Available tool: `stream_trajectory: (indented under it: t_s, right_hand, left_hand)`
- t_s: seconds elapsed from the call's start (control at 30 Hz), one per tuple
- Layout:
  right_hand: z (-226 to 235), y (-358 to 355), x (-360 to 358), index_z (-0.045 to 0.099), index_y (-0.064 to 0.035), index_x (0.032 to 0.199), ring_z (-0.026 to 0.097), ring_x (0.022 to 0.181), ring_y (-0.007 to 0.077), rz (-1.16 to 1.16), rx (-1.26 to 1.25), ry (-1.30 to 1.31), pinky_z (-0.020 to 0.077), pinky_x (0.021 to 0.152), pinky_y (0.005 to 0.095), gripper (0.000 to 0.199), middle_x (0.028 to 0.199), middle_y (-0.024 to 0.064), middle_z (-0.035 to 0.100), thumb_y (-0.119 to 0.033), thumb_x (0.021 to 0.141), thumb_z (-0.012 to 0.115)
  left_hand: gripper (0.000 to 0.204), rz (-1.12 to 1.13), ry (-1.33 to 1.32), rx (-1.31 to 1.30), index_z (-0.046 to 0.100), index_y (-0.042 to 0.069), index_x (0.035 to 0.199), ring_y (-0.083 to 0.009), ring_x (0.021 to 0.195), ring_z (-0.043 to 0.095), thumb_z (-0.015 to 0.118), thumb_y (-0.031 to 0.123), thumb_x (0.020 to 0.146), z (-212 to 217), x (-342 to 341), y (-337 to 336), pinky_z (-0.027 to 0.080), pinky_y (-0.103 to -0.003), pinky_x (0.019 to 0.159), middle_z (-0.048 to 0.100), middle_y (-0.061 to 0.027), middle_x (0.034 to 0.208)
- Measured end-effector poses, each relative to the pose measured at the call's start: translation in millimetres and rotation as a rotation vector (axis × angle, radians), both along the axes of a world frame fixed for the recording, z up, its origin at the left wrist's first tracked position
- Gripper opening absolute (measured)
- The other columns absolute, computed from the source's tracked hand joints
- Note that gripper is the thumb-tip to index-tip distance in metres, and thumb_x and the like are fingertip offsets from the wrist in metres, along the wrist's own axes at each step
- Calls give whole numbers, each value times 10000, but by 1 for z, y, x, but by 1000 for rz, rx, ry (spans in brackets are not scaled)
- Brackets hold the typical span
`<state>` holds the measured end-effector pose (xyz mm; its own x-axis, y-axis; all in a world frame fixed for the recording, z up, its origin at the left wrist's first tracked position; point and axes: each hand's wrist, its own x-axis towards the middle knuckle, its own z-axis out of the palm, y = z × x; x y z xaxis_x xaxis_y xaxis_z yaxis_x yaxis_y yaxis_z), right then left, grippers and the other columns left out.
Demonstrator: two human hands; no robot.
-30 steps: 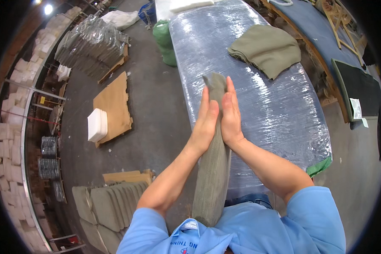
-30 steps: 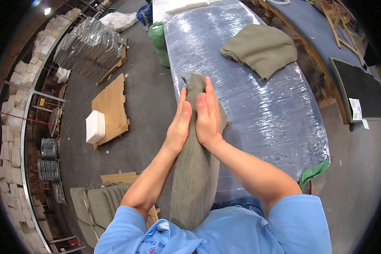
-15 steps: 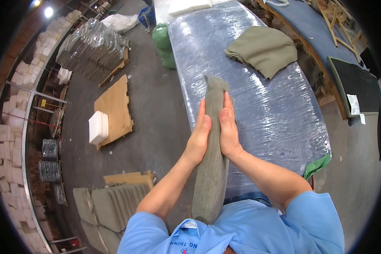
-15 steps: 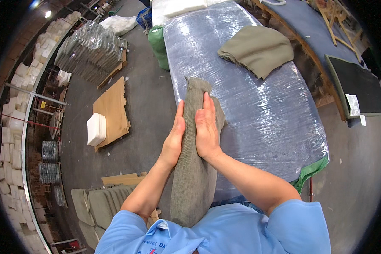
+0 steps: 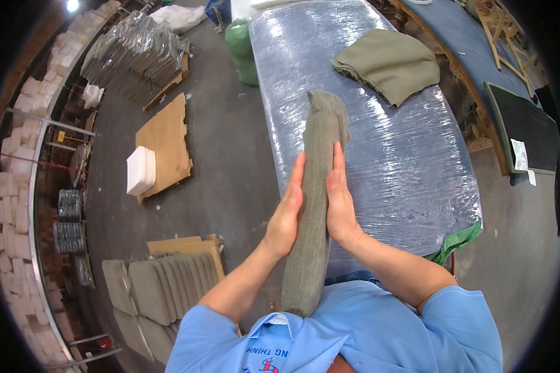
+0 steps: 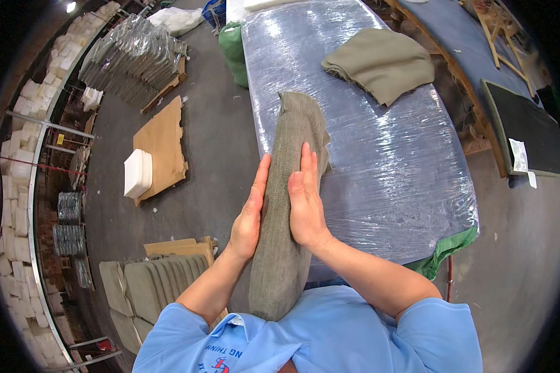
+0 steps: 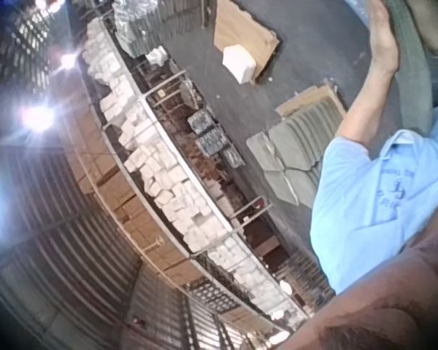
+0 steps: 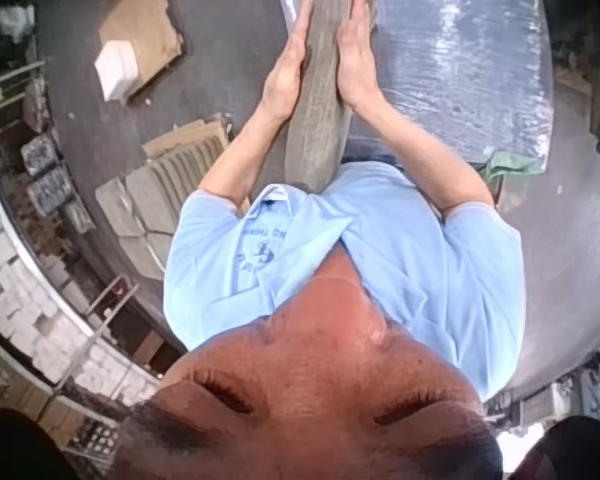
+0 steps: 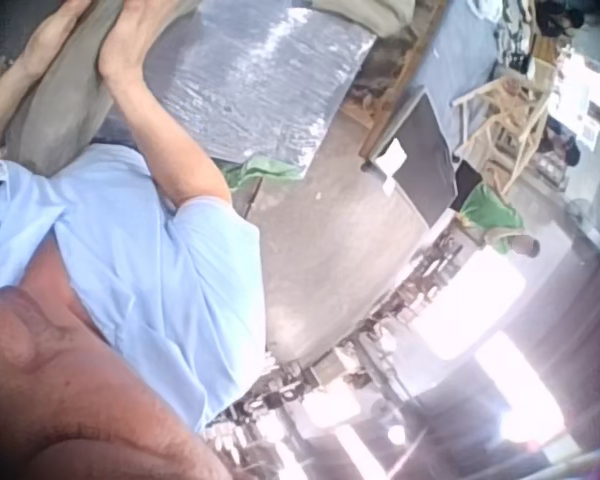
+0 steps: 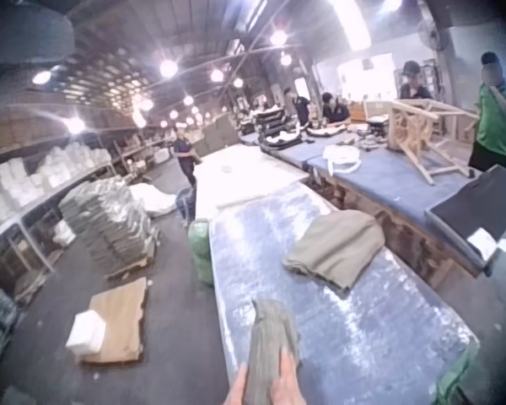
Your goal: The person folds a green fabric cushion cover on a plastic-covered table, repeatedly rolling and tucking the edges. The person then places the folded cushion on a stack and handles a white foam piece and a green bag.
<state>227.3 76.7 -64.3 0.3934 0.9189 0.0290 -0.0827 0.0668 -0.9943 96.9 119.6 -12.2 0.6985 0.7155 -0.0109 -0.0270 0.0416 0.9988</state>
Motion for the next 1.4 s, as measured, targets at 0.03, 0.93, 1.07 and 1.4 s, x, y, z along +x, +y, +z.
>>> stream_trajectory:
  t_s: [0.03,0.93,1.07,1.4]
  right_hand:
    - [1,-2,-2,70,-28,1676,9,1621,330,-9,27,10,67,1301,431,808,1753,175,76,-584,1112,230]
    - [29,-33,-22,92,-44,1680,170,1594,276,99,114,276,181,1286,398,805,1734,153,159,-604,1115,214]
    - [34,-21,-12,98,-53,1681,146,1603,288,187,134,232,165,1293,404,825,1737,157,153,-632,1104,209]
    - [2,-14,-3,106,-89,1688,86,1617,287,228,70,223,113,1304,410,762,1750,156,106,-577,1123,259]
  left_hand:
    - [690,0,23,37,40,18,1677,-245,1616,100,254,401,1145,-2,1,-2,107,-377,1299,63,-149,1758]
    - [723,190,108,215,129,-45,1653,-334,1627,27,301,423,1129,11,-21,-74,62,-423,1299,84,-234,1740]
    - [678,244,9,213,147,-18,1660,-317,1628,36,309,369,1128,8,-14,-69,59,-411,1302,94,-203,1748]
    - [714,253,-1,205,148,40,1678,-304,1633,16,387,171,1018,-19,-18,-71,66,-415,1304,56,-194,1756]
